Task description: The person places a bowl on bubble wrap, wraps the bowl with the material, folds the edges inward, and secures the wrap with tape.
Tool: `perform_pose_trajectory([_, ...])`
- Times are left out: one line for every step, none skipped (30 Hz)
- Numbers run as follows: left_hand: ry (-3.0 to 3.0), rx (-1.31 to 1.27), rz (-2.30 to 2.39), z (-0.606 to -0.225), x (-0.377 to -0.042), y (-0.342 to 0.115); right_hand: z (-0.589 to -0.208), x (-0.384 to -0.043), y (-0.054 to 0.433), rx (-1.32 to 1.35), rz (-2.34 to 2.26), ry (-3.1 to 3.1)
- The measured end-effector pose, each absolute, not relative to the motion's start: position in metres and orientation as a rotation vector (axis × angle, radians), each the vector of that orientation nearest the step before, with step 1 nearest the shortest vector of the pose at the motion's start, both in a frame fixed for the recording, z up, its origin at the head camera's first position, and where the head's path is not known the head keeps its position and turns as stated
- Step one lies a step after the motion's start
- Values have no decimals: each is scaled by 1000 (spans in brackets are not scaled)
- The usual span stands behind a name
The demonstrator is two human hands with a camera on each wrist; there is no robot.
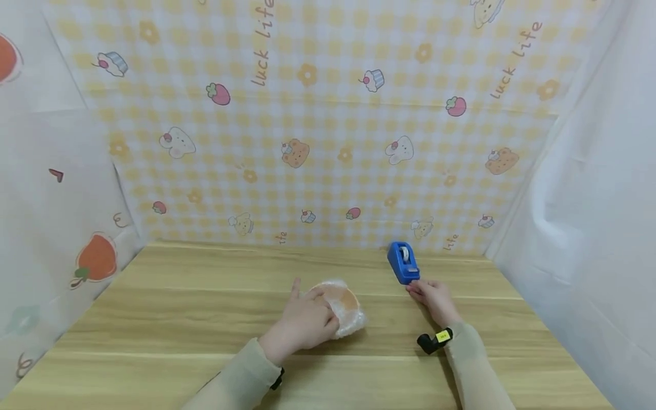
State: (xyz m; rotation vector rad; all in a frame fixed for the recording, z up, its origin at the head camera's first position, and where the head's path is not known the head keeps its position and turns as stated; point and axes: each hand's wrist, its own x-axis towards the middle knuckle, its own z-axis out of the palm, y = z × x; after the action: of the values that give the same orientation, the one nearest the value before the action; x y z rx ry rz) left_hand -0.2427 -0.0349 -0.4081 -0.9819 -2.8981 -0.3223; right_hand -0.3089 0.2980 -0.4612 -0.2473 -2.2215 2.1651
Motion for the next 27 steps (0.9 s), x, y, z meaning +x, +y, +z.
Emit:
perform_pose_trajectory([-2898, -978, -318, -408, -243, -35, -461, -309, 299, -227, 2178, -2227])
perform_pose_trajectory([-2899, -977, -313, -408, -243, -35, -461, -309, 299, -217, 2193, -2223])
perform_pose_trajectory([-2900, -975, -310, -408, -243, -35, -461, -309, 300, -205, 2210, -2216])
perform_pose_trajectory([-2900, -974, -309, -408, -244, -35, -461, -309, 299, -201, 2223, -2207])
perform_pose_trajectory([-2902, -975, -312, -408, -243, -35, -461, -309, 299, -194, 2237, -2196])
perform_pose_trajectory([-2902, -977, -315, -408, -243, -35, -461, -309, 299, -196, 2244, -2185])
perform_pose_trajectory([-2904, -978, -321, -407, -243, -35, -461, -309, 299, -196, 2249, -2179])
perform_pose_trajectory([-2906, -978, -327, -407, -243, -35, -460, -309, 299, -194, 2255, -2170])
perform_pose_trajectory([-2909, -978, -333, -407, -242, -35, -460, -309, 298, -201, 2258, -2161])
perform_pose_trajectory([-2911, -977, -338, -407, -242, -35, -460, -309, 298, -207, 2261, -2153])
perform_pose_trajectory([-2914, -975, -341, -407, -242, -35, -459, -309, 298, -211, 2262, -2148])
perform_pose_trajectory([-2917, -972, -344, -407, -241, -35, -459, -309, 297, -221, 2261, -2150])
perform_pose_trajectory([-2922, -970, -350, -407, -241, -35, -458, -309, 297, -225, 2254, -2160])
perform_pose_trajectory([-2925, -968, -353, -407, -241, -35, -456, -308, 297, -233, 2242, -2173])
perform_pose_trajectory([-2928, -966, -357, -407, -241, -35, -454, -308, 295, -255, 2220, -2184])
perform_pose_trajectory([-2933, -964, -362, -407, -241, -35, -452, -308, 293, -268, 2193, -2209])
perform_pose_trajectory([-2936, -962, -363, -407, -241, -34, -450, -307, 291, -281, 2166, -2235])
perform_pose_trajectory([-2938, -961, -365, -407, -241, -34, -447, -306, 288, -281, 2131, -2276])
perform_pose_trajectory([-2940, -960, -365, -407, -241, -34, -443, -305, 284, -268, 2073, -2334])
perform_pose_trajectory([-2941, -961, -360, -407, -241, -35, -439, -303, 279, -255, 2000, -2395])
perform_pose_trajectory([-2941, -961, -355, -407, -241, -35, -435, -302, 274, -235, 1939, -2448])
perform_pose_trajectory([-2941, -962, -348, -408, -241, -35, -430, -300, 268, -198, 1891, -2496])
perform_pose_trajectory([-2942, -964, -342, -408, -241, -35, -425, -298, 263, -149, 1846, -2546])
perform_pose_trajectory([-2943, -966, -341, -408, -241, -35, -420, -296, 257, -94, 1801, -2589])
perform_pose_trajectory([-2945, -968, -338, -408, -241, -35, -416, -295, 251, -38, 1765, -2630])
perform_pose_trajectory([-2947, -968, -334, -408, -241, -35, -411, -294, 245, 6, 1753, -2655])
perform_pose_trajectory([-2950, -968, -332, -409, -241, -35, -407, -294, 239, 72, 1760, -2673])
